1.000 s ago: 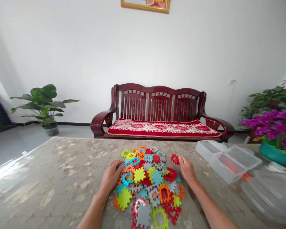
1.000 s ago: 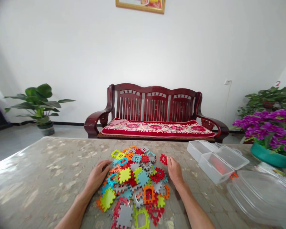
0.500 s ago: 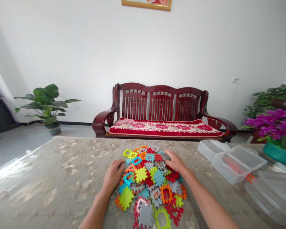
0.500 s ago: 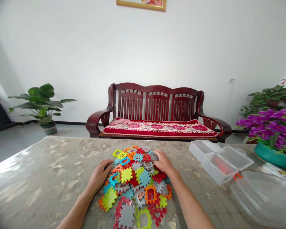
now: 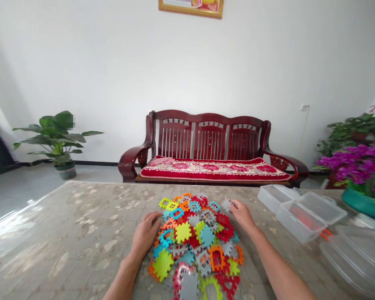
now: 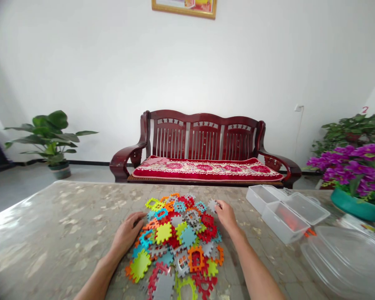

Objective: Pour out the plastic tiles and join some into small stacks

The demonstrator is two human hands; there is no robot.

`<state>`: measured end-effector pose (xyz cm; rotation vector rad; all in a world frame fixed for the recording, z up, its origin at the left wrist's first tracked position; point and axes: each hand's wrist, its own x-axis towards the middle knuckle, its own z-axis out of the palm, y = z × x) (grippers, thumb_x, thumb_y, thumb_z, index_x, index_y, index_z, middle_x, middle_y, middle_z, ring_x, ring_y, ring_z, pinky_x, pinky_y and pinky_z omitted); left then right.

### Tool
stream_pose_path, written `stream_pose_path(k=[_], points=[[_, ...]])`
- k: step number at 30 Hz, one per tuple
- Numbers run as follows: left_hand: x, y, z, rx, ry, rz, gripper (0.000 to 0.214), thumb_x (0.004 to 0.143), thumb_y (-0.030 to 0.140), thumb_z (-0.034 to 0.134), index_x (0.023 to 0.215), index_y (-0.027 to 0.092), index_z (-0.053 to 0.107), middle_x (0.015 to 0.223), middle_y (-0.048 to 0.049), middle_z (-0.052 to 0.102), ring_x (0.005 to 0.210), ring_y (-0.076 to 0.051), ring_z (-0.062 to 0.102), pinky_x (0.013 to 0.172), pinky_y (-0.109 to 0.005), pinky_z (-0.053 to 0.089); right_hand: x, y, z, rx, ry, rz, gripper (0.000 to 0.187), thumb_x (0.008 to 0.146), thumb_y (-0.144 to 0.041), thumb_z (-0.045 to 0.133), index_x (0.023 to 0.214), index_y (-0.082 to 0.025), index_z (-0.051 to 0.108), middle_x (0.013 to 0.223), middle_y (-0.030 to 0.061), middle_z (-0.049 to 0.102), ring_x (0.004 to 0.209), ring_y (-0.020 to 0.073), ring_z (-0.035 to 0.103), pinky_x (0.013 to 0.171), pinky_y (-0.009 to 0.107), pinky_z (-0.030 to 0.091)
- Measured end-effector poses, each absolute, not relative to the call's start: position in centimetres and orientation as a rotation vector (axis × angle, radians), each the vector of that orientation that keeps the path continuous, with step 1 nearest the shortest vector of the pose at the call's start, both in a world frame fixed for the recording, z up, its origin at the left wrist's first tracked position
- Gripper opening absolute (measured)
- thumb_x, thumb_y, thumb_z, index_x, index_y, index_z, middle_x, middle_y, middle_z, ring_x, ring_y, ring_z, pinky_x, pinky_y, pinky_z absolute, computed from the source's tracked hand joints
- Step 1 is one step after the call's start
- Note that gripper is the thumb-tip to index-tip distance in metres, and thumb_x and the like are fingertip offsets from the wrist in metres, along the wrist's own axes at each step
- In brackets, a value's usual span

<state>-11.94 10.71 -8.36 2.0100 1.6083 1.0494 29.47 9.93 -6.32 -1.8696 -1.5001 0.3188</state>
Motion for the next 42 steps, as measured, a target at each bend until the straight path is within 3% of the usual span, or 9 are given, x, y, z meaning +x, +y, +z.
stream_pose_path(k=[4, 13, 18, 26, 32, 42], points=[[-12.0, 10.8, -8.5, 2.017, 1.611, 1.045, 0.032, 0.084, 0.032, 0.047, 0.103, 0.023, 0.070, 0.114, -0.0050, 0.068, 0.105, -0.021, 0.064, 0.097, -0.035, 0.048, 32.5, 8.6, -7.8, -1.936, -1.439, 0.235, 0.041, 0.076, -0.025, 0.051, 0.112, -0.015, 0.068, 0.110, 0.0139, 0.071, 0.101, 0.0268, 0.066, 0.093, 0.039, 0.048], [-12.0, 10.9, -8.6, 2.037, 1.601, 1.051, 0.034, 0.083, 0.035, 0.046, 0.104, 0.022, 0.070, 0.115, -0.0060, 0.067, 0.105, -0.022, 0.064, 0.099, -0.036, 0.047, 33.0, 6.2, -10.3, -1.860, -1.652, -0.079, 0.045, 0.081, -0.017, 0.047, 0.122, -0.019, 0.065, 0.133, 0.0099, 0.060, 0.126, 0.0232, 0.052, 0.110, 0.040, 0.036], [-12.0, 10.9, -8.6, 2.034, 1.618, 1.069, 0.033, 0.083, 0.037, 0.047, 0.102, 0.023, 0.071, 0.114, -0.0057, 0.069, 0.104, -0.022, 0.065, 0.097, -0.036, 0.049, 32.3, 7.0, -9.3, -2.001, -1.704, -0.050, 0.039, 0.085, -0.018, 0.046, 0.116, -0.021, 0.070, 0.128, 0.0099, 0.063, 0.118, 0.0237, 0.057, 0.105, 0.038, 0.039], [-12.0, 10.9, -8.5, 2.032, 1.619, 1.034, 0.032, 0.083, 0.036, 0.046, 0.101, 0.024, 0.070, 0.113, -0.0048, 0.069, 0.104, -0.021, 0.065, 0.098, -0.035, 0.048, 30.7, 7.1, -8.1, -2.117, -1.626, -0.138, 0.036, 0.084, -0.038, 0.059, 0.115, -0.025, 0.070, 0.111, 0.0081, 0.067, 0.104, 0.0259, 0.058, 0.095, 0.036, 0.042], [-12.0, 10.9, -8.7, 2.027, 1.625, 1.037, 0.034, 0.083, 0.039, 0.046, 0.101, 0.024, 0.070, 0.116, -0.0064, 0.068, 0.108, -0.022, 0.064, 0.100, -0.036, 0.047, 30.8, 6.9, -8.0, -2.035, -1.610, -0.099, 0.033, 0.085, -0.034, 0.056, 0.112, -0.023, 0.071, 0.116, 0.0080, 0.066, 0.109, 0.0234, 0.058, 0.096, 0.033, 0.041], [-12.1, 10.9, -8.6, 2.015, 1.628, 1.017, 0.032, 0.084, 0.037, 0.047, 0.102, 0.024, 0.070, 0.118, -0.0062, 0.067, 0.108, -0.023, 0.063, 0.102, -0.038, 0.046, 30.4, 7.1, -7.7, -1.978, -1.612, -0.106, 0.030, 0.085, -0.031, 0.052, 0.105, -0.023, 0.072, 0.119, 0.0077, 0.066, 0.111, 0.0263, 0.057, 0.098, 0.040, 0.042]])
